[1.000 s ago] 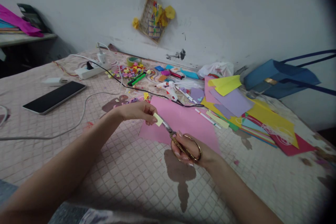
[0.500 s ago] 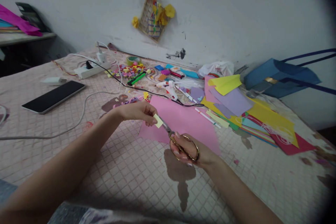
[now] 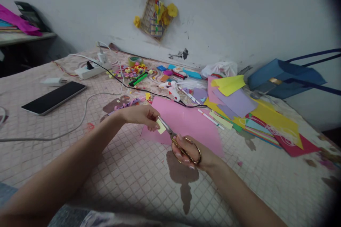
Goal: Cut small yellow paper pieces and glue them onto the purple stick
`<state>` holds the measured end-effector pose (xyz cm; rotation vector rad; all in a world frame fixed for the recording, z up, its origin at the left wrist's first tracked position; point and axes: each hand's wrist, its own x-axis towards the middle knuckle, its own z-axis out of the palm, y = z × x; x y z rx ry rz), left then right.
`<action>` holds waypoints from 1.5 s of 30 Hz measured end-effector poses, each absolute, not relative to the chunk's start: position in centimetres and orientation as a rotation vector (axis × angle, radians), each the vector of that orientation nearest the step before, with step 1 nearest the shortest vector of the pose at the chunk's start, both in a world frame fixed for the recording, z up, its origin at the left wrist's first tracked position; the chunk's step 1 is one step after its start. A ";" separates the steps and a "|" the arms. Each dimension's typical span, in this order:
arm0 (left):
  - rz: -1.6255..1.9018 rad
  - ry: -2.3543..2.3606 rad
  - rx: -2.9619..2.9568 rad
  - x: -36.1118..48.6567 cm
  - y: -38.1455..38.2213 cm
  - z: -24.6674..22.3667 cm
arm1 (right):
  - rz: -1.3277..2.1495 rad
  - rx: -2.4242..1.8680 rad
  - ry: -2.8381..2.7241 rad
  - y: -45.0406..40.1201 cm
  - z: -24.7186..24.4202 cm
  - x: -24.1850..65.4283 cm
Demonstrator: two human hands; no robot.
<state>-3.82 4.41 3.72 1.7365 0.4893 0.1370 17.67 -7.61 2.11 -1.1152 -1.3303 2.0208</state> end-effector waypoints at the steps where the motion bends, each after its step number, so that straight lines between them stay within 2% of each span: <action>1: 0.128 0.489 1.737 -3.8 4.4 3.6 | 2.001 -1.116 -1.335 -7.6 2.3 17.7; 8: 0.148 0.550 1.930 -3.2 4.1 3.1 | 1.878 -1.175 -1.415 -7.0 2.5 18.4; 14: 0.528 0.891 2.108 -2.8 3.8 3.2 | 1.871 -1.188 -1.417 -6.7 1.8 18.6; 17: 0.667 0.780 2.072 -2.7 3.8 3.6 | 1.913 -1.164 -1.404 -6.7 1.8 18.7; 21: 0.687 0.689 2.069 -2.5 3.8 3.9 | 1.970 -1.137 -1.396 -6.8 1.9 18.7; 27: 0.681 0.809 2.225 -2.1 2.9 4.3 | 1.996 -1.116 -1.388 -6.7 1.9 18.8; 33: 0.908 0.847 2.466 -1.2 1.8 4.4 | 1.983 -1.103 -1.364 -6.6 2.3 18.9; 40: 1.006 1.045 2.270 -1.6 2.6 4.0 | 2.128 -1.041 -1.329 -6.7 1.8 19.0; 45: 0.940 1.120 2.126 -1.9 3.2 3.8 | 2.131 -0.995 -1.314 -6.7 1.6 19.1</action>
